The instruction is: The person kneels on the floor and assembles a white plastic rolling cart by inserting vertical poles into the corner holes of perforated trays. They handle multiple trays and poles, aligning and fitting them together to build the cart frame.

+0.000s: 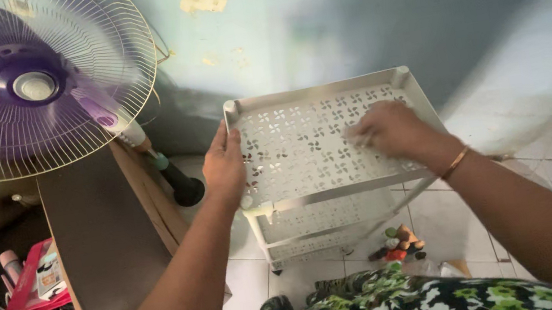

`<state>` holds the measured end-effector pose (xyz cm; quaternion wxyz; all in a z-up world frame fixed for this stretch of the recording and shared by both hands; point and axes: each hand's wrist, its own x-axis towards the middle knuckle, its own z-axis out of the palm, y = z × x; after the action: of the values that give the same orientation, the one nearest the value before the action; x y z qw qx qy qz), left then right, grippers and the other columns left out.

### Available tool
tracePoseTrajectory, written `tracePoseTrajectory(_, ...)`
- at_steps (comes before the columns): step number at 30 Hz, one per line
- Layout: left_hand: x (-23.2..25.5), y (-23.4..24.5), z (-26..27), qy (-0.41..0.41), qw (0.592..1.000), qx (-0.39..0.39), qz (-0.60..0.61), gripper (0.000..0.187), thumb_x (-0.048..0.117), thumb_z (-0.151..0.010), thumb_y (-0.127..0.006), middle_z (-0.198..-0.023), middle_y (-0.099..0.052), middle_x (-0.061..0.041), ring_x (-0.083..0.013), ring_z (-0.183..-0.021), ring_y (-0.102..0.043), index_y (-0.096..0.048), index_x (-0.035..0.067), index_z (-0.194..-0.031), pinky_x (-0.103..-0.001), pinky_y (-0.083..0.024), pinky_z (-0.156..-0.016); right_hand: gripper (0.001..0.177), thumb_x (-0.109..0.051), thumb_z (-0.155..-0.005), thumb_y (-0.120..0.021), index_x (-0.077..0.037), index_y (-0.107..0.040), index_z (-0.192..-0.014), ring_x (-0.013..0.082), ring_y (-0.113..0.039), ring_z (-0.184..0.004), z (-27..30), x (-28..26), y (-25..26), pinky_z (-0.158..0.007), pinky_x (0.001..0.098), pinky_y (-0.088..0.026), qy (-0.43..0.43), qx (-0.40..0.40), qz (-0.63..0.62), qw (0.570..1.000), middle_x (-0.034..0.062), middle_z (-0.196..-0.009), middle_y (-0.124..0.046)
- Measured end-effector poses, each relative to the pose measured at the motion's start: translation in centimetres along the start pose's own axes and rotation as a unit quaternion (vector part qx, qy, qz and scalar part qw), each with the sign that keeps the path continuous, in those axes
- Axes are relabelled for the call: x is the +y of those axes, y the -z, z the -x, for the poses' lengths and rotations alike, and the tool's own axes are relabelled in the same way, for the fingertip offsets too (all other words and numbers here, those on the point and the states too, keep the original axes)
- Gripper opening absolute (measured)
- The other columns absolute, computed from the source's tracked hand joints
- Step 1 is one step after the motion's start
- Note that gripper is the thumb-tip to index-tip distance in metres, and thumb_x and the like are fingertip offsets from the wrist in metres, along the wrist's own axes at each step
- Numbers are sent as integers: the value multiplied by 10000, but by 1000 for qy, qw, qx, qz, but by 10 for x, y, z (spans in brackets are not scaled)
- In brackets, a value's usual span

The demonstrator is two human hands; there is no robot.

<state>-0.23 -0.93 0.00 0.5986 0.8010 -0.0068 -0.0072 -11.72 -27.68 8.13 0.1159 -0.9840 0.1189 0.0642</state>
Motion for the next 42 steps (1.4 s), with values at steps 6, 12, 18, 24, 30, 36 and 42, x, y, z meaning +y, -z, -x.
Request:
tracePoseTrajectory(6, 12, -18, -11, 9, 1000, 14, 25, 529, 374, -957, -575, -1192, -758, -121, -247, -1043, -729, -566, 200, -1456, -353, -538, -947, 314, -145, -925, -699, -257, -769, -1209, 289, -697, -945, -47, 67, 6, -887, 416, -550, 17, 127, 41, 991, 140, -1067, -720)
tracePoseTrajectory(12, 17, -71, -36, -77, 995, 70, -5, 494, 362, -985, -593, -1320, -677, -172, -319, -1219, -643, -590, 139, -1426, -398, -473, -1027, 223, -197, -960, -690, -254, -789, -1151, 301, -679, -928, -79, 65, 6, -885, 438, -541, 35, 153, 35, 987, 143, -1038, -718)
tracePoseTrajectory(18, 19, -93, -57, -42, 997, 59, -25, 522, 373, -972, -583, -1312, -678, -187, -328, -1232, -648, -571, 164, -1450, -390, -478, -1049, 192, -157, -856, -711, -164, -811, -1019, 210, -659, -804, -77, 15, -30, -749, 367, -569, 274, 106, -100, 951, 109, -917, -739)
tracePoseTrajectory(24, 22, -90, -56, -58, 995, 68, -36, 526, 378, -969, -585, -1327, -668, -173, -323, -1238, -634, -565, 152, -1442, -385, -468, -1047, 146, -112, -903, -692, -164, -826, -926, 205, -675, -757, -79, 68, -11, -748, 412, -553, 156, 22, -46, 986, 62, -862, -766)
tracePoseTrajectory(30, 28, -89, -53, -44, 996, 68, -42, 517, 392, -962, -590, -1299, -685, -164, -307, -1214, -653, -575, 179, -1434, -381, -477, -1039, 141, -230, -832, -819, -159, -832, -953, 227, -642, -796, -63, 137, 14, -745, 398, -540, 84, 188, 31, 978, 102, -929, -753)
tracePoseTrajectory(36, 30, -89, -48, -44, 995, 74, -40, 503, 403, -963, -584, -1289, -699, -155, -296, -1205, -666, -594, 196, -1421, -378, -488, -1034, 142, -240, -949, -674, -200, -808, -967, 133, -659, -732, -49, 69, -3, -668, 297, -538, 61, 38, -116, 991, 30, -884, -781)
tracePoseTrajectory(42, 42, -78, -36, -24, 989, 84, -117, 524, 473, -951, -606, -1362, -605, -166, -362, -1258, -574, -584, 218, -1408, -452, -450, -1039, 182, -184, -927, -684, -124, -762, -1079, 123, -612, -742, -28, 12, 0, -655, 262, -523, 166, 10, -304, 938, -11, -930, -746)
